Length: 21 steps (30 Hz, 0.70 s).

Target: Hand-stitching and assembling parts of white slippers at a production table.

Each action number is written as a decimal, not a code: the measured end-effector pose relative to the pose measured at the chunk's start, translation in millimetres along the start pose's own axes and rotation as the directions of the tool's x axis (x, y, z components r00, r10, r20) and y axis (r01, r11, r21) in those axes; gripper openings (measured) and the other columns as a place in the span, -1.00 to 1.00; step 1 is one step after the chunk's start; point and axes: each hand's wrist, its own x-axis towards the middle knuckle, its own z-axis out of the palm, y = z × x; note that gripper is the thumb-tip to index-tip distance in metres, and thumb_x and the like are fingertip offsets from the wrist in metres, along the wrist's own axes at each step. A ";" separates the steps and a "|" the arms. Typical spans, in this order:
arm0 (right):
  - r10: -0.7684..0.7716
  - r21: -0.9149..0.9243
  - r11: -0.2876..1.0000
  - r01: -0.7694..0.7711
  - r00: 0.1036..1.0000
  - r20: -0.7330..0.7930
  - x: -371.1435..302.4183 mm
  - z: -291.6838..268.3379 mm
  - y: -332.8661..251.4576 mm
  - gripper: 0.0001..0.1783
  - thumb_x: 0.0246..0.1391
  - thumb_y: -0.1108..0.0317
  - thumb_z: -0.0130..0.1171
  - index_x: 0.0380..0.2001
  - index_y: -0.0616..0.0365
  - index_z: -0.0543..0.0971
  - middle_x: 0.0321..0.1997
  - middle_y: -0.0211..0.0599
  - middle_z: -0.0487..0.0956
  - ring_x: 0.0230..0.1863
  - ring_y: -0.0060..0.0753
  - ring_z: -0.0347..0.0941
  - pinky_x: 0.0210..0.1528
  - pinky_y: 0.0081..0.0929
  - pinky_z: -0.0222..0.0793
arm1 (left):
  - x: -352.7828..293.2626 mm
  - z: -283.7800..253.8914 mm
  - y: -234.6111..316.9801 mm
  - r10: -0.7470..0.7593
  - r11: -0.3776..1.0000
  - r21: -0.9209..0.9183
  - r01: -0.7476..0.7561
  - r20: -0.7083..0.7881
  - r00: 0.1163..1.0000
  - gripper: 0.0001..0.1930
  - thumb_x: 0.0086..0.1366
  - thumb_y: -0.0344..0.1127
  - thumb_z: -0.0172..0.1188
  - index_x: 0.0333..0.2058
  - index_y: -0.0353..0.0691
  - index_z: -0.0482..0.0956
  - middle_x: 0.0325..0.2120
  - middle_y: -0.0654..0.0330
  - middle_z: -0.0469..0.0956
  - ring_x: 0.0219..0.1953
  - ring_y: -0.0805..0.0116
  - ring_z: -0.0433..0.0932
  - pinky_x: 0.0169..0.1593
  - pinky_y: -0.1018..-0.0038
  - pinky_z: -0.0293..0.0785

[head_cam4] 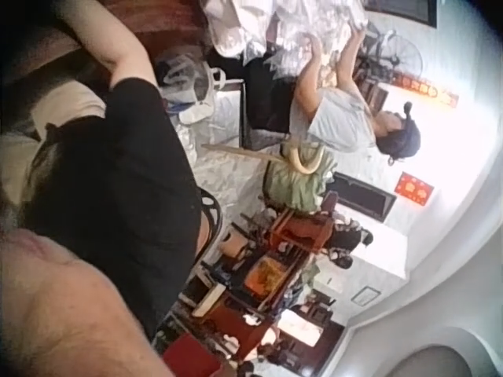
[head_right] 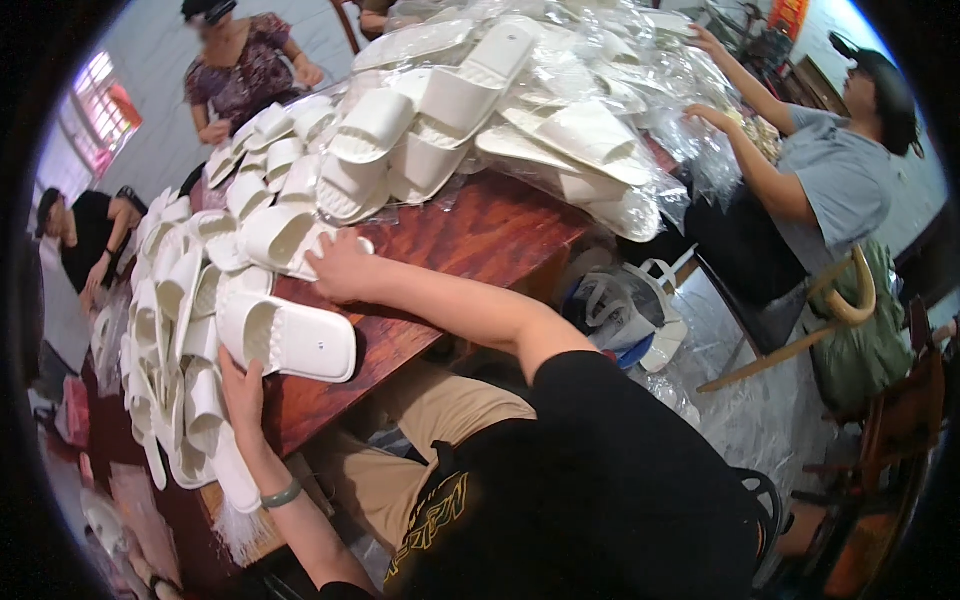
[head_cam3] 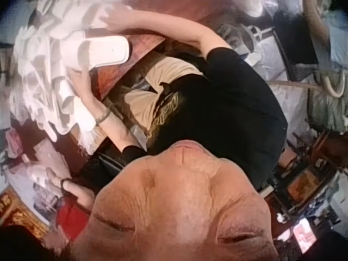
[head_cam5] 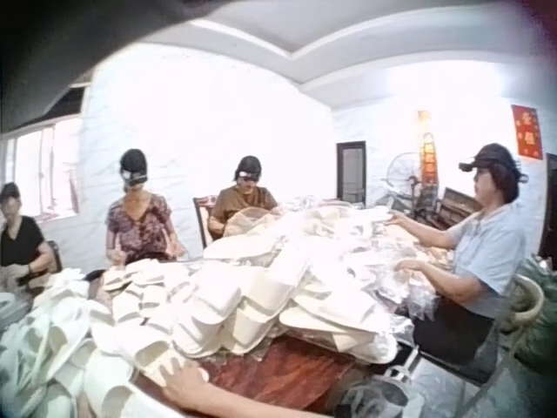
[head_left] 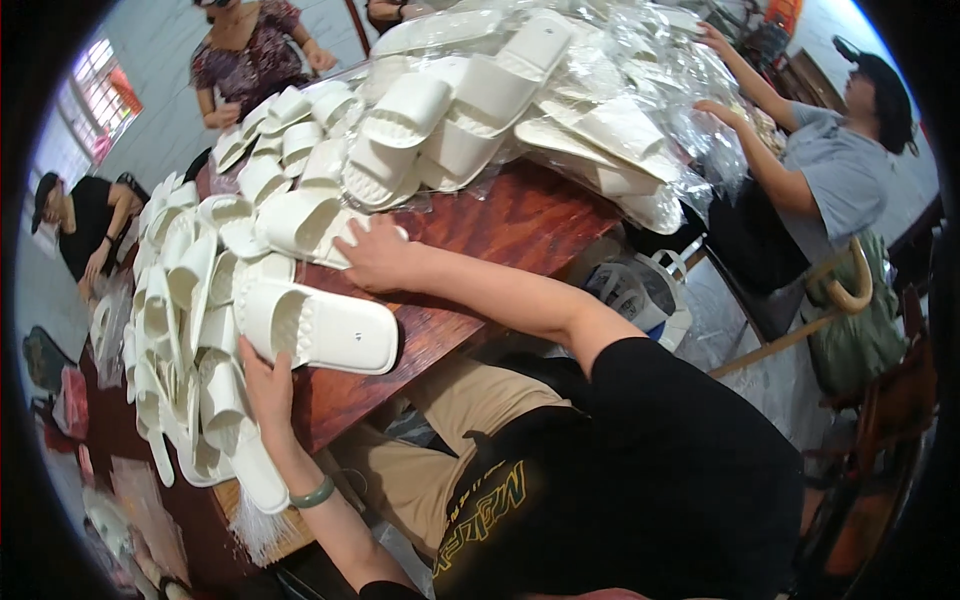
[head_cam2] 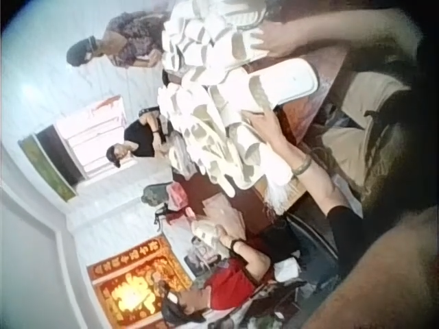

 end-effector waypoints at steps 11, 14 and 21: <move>0.071 -0.065 0.995 -0.081 0.986 -0.149 2.0 19.7 7.1 -0.10 -0.01 -0.33 -0.10 0.14 0.26 0.29 0.06 0.20 0.34 0.01 0.11 0.29 0.03 -0.02 0.11 | -5.6 2.3 2.3 0.038 0.994 0.102 -0.027 -0.113 0.993 -0.23 0.04 -0.15 0.12 0.18 -0.44 0.09 -0.03 -0.30 0.38 -0.02 -0.18 0.41 0.01 0.20 0.34; 0.039 -0.058 0.997 -0.041 0.999 -0.024 5.2 5.5 8.2 -0.08 -0.06 -0.34 -0.05 0.10 0.29 0.34 -0.05 0.16 0.41 -0.02 0.05 0.33 -0.04 -0.12 0.24 | -10.7 -0.2 8.0 0.018 0.997 0.080 -0.008 -0.128 0.992 -0.22 0.05 -0.10 0.13 0.17 -0.44 0.09 -0.06 -0.31 0.39 -0.02 -0.19 0.40 0.01 0.18 0.34; -0.152 -0.016 0.988 0.151 0.982 -0.110 -83.7 -42.1 4.1 -0.27 -0.05 -0.03 0.17 0.04 0.34 0.32 -0.16 0.11 0.38 -0.22 0.06 0.29 -0.16 -0.15 0.29 | -14.4 2.7 8.6 0.026 0.997 0.080 -0.020 -0.068 0.997 -0.23 0.00 -0.15 0.19 0.18 -0.29 0.12 -0.59 -0.06 0.46 -0.46 -0.02 0.51 -0.37 0.19 0.37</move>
